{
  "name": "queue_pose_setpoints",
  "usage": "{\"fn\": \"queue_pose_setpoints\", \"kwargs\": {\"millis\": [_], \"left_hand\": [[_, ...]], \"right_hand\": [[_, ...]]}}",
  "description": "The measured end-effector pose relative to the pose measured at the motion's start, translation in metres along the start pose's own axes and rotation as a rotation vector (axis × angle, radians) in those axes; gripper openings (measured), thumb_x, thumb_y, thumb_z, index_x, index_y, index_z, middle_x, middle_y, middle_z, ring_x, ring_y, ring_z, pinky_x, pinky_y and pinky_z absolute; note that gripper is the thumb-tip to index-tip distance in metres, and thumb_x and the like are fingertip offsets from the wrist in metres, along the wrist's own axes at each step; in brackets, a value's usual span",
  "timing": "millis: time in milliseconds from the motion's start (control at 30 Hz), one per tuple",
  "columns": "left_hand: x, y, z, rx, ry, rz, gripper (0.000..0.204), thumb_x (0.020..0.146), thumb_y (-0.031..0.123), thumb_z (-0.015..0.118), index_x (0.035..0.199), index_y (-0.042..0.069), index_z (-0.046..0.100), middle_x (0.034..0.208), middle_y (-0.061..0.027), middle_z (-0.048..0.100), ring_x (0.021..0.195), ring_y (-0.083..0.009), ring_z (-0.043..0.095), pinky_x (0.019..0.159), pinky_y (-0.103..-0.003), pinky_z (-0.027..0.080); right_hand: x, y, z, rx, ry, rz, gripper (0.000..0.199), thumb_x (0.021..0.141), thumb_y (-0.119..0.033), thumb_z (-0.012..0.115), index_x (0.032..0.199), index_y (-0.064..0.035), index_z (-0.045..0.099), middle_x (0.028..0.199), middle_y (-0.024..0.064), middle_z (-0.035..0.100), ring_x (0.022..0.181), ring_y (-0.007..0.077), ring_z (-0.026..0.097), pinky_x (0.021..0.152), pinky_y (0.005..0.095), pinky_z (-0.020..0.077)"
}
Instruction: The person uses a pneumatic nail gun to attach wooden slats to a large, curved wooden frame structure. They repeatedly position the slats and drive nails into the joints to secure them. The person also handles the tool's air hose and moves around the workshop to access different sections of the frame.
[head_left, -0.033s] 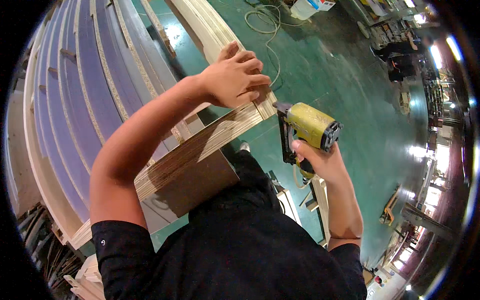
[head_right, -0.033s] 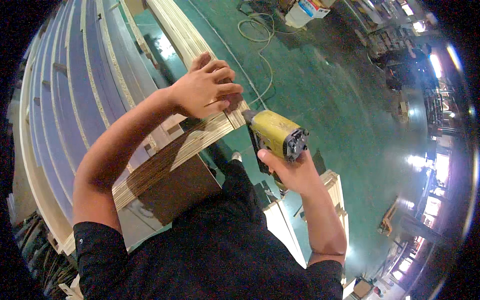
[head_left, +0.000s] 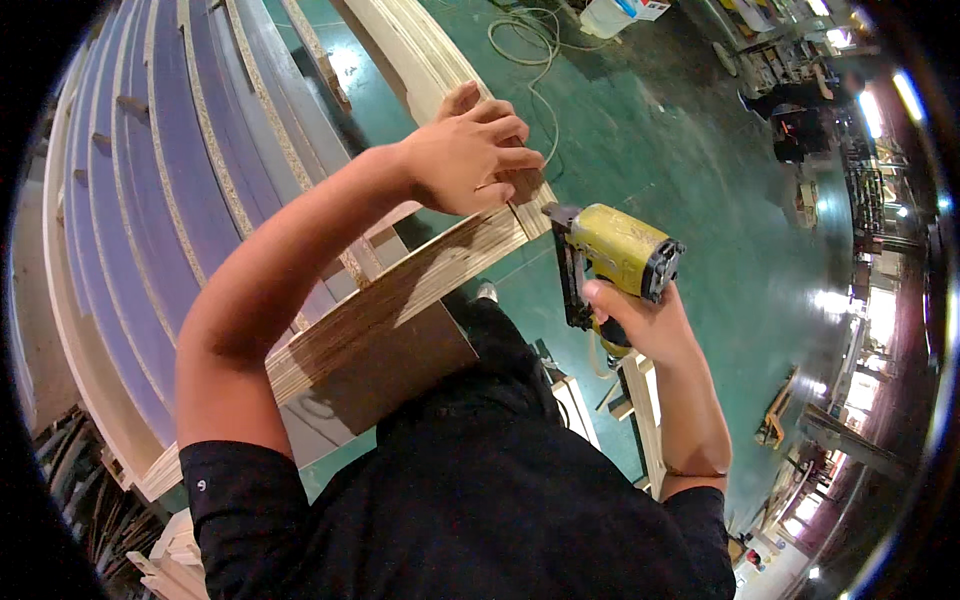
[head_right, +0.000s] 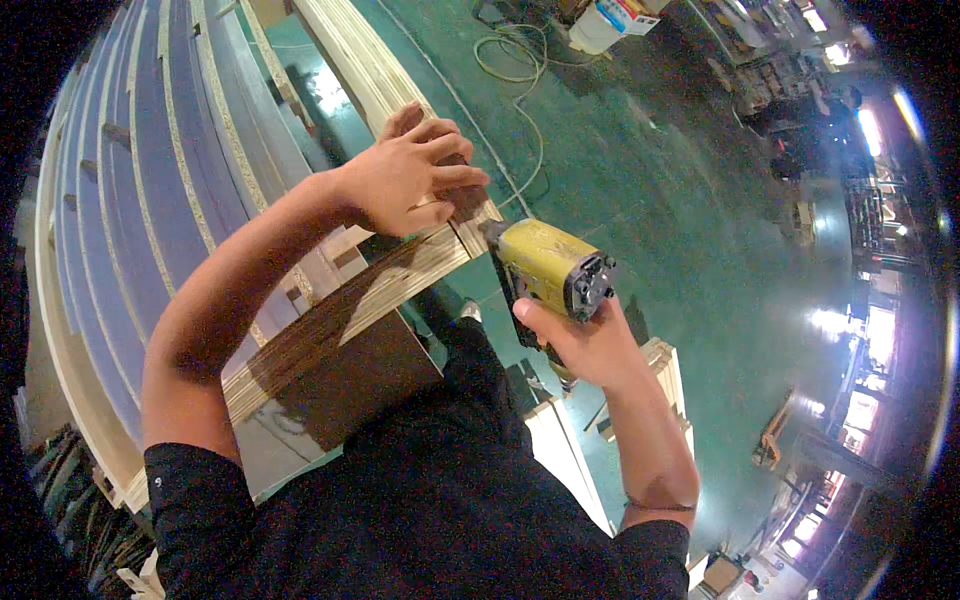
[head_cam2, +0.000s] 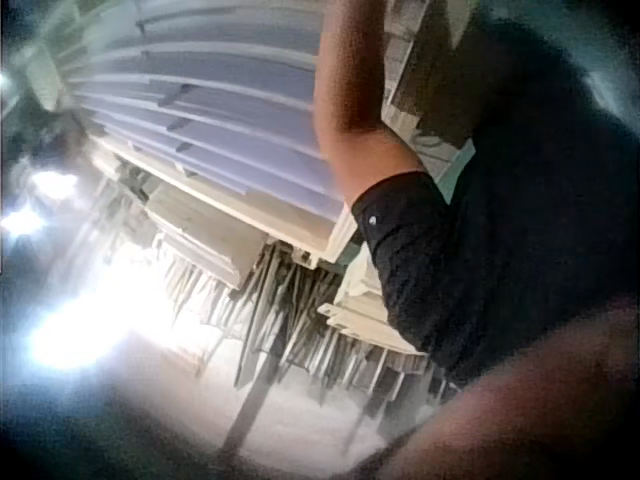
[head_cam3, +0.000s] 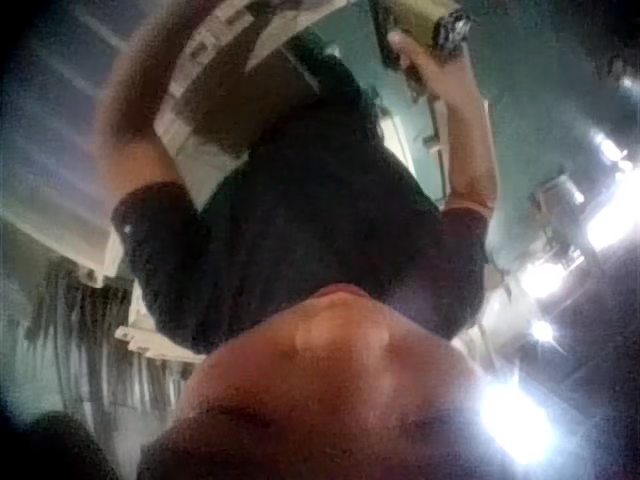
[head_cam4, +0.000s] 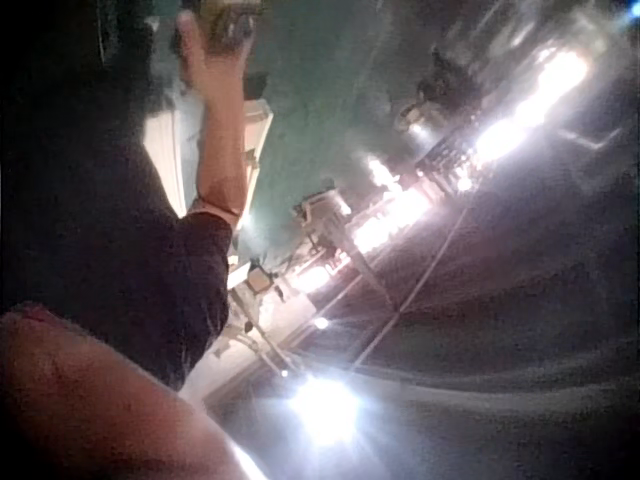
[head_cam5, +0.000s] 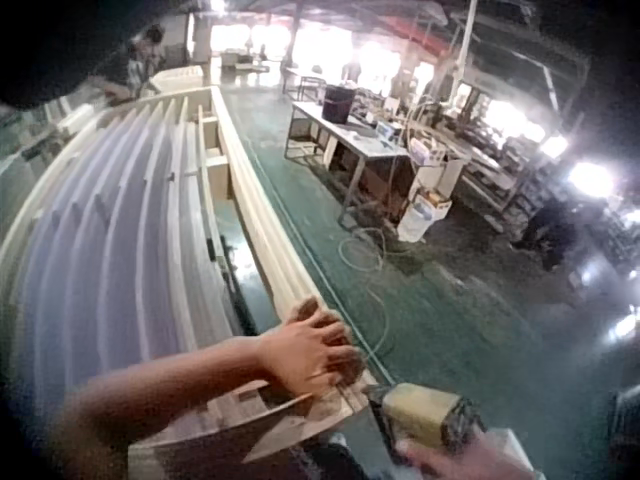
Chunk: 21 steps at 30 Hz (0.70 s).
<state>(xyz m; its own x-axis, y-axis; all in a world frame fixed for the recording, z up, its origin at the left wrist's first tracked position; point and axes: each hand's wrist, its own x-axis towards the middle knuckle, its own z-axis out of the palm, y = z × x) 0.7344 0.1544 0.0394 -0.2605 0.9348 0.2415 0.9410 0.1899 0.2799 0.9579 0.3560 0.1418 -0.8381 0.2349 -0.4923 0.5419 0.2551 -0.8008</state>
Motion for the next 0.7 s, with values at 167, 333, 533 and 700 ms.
{"fn": "queue_pose_setpoints", "kwargs": {"millis": [167,333,533,700], "left_hand": [[0.000,-0.019,-0.009,-0.044,-0.070,0.117,0.069,0.076,0.040,0.073,0.142,0.027,0.058,0.136,-0.0071,0.054,0.140,-0.0290,0.039,0.118,-0.061,0.014],[0.004,-0.028,-0.008,-0.137,-0.082,0.156,0.090,0.059,0.044,0.088,0.142,0.025,0.059,0.136,-0.0066,0.055,0.140,-0.0302,0.039,0.117,-0.057,0.015],[0.005,-0.031,0.016,-0.082,-0.001,0.097,0.073,0.069,0.049,0.084,0.137,0.033,0.063,0.132,-0.0011,0.058,0.139,-0.0257,0.041,0.113,-0.059,0.018],[0.005,-0.026,0.023,-0.049,0.109,0.111,0.073,0.065,0.041,0.083,0.134,0.030,0.064,0.126,-0.0014,0.059,0.132,-0.0273,0.047,0.113,-0.054,0.027]], "right_hand": [[0.006,-0.024,0.005,-0.176,-0.083,0.078,0.048,0.088,-0.020,0.080,0.126,-0.0022,0.059,0.105,0.0050,0.068,0.091,0.0145,0.065,0.080,0.0315,0.0541],[0.009,-0.019,0.005,-0.263,-0.117,-0.104,0.048,0.088,-0.021,0.080,0.128,-0.0028,0.059,0.115,0.0096,0.068,0.104,0.0205,0.065,0.095,0.0337,0.0499],[0.010,-0.013,0.001,-0.361,-0.080,-0.070,0.046,0.089,-0.024,0.080,0.127,-0.0034,0.064,0.115,0.0087,0.069,0.104,0.0200,0.066,0.096,0.0337,0.0505],[0.006,-0.004,0.003,-0.253,0.057,-0.048,0.048,0.089,-0.029,0.080,0.125,-0.0025,0.064,0.110,0.0078,0.071,0.101,0.0182,0.066,0.092,0.0348,0.0521]]}}
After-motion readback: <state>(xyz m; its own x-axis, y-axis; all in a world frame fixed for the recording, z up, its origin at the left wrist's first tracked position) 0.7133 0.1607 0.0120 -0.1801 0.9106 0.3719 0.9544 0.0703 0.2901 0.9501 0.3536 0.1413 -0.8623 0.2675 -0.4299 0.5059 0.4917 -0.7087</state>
